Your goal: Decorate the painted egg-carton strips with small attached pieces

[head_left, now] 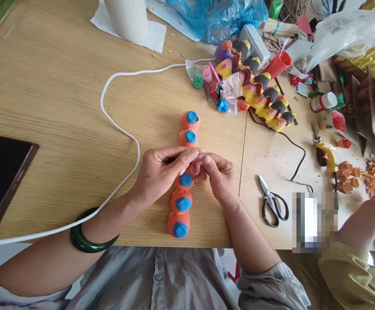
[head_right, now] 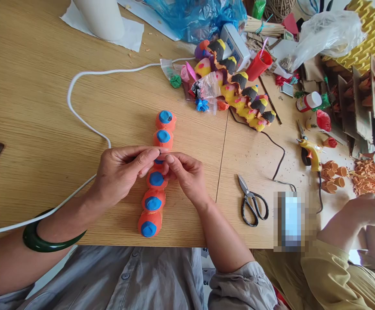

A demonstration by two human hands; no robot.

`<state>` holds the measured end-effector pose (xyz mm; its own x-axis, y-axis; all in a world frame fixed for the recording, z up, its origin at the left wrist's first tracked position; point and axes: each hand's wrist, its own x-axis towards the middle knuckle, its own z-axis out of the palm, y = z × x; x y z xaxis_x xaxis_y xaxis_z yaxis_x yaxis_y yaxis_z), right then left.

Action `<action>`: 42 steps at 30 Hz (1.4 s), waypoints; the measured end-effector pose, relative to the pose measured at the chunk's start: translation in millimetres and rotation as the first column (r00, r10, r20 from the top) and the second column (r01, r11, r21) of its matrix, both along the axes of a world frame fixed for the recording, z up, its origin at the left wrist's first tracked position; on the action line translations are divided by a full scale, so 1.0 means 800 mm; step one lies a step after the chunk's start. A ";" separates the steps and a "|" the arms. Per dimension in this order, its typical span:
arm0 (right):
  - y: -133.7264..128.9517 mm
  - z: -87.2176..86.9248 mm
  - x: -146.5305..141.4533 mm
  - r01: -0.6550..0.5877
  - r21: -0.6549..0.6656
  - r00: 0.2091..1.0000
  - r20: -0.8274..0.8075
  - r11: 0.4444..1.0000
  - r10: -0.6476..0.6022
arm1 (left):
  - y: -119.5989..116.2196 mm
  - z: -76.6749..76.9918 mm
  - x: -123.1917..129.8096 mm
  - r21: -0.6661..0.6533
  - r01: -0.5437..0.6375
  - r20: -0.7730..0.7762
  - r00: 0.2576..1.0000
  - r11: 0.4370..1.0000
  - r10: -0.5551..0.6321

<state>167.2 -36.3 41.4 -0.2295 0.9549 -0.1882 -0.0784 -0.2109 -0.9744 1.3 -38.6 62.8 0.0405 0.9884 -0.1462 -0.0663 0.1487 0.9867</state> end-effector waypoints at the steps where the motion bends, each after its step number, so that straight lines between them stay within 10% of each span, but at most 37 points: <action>1: 0.000 0.000 0.000 0.003 -0.002 1.000 0.001 1.000 -0.003 | 0.000 0.000 0.000 -0.002 0.003 0.005 1.000 1.000 -0.003; 14: 0.004 -0.010 0.003 0.017 -0.044 0.990 -0.143 0.999 -0.024 | 0.001 -0.009 -0.002 -0.046 0.028 0.142 0.990 0.999 -0.021; 20: 0.013 -0.004 0.005 -0.060 -0.194 0.967 -0.255 0.979 0.009 | 0.003 -0.010 -0.007 0.173 -0.081 -0.070 0.993 0.982 0.095; 27: 0.010 0.002 0.010 -0.299 -0.262 0.893 -0.417 0.918 0.172 | 0.008 -0.024 -0.013 0.661 0.126 -0.409 0.887 0.740 0.214; 32: 0.005 0.006 0.011 -0.382 -0.270 0.868 -0.432 0.884 0.244 | 0.010 -0.036 -0.016 0.712 0.244 -0.537 0.793 0.658 0.287; 42: 0.008 0.007 0.013 -0.352 -0.255 0.890 -0.388 0.901 0.238 | 0.015 -0.020 -0.014 0.407 -0.060 -0.354 0.909 0.912 0.218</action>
<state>177.8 -30.2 47.1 -0.5945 0.7373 -0.3208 -0.2774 -0.5626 -0.7788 -9.6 -26.5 46.4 -0.0830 0.9608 0.2644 0.3367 -0.2227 0.9149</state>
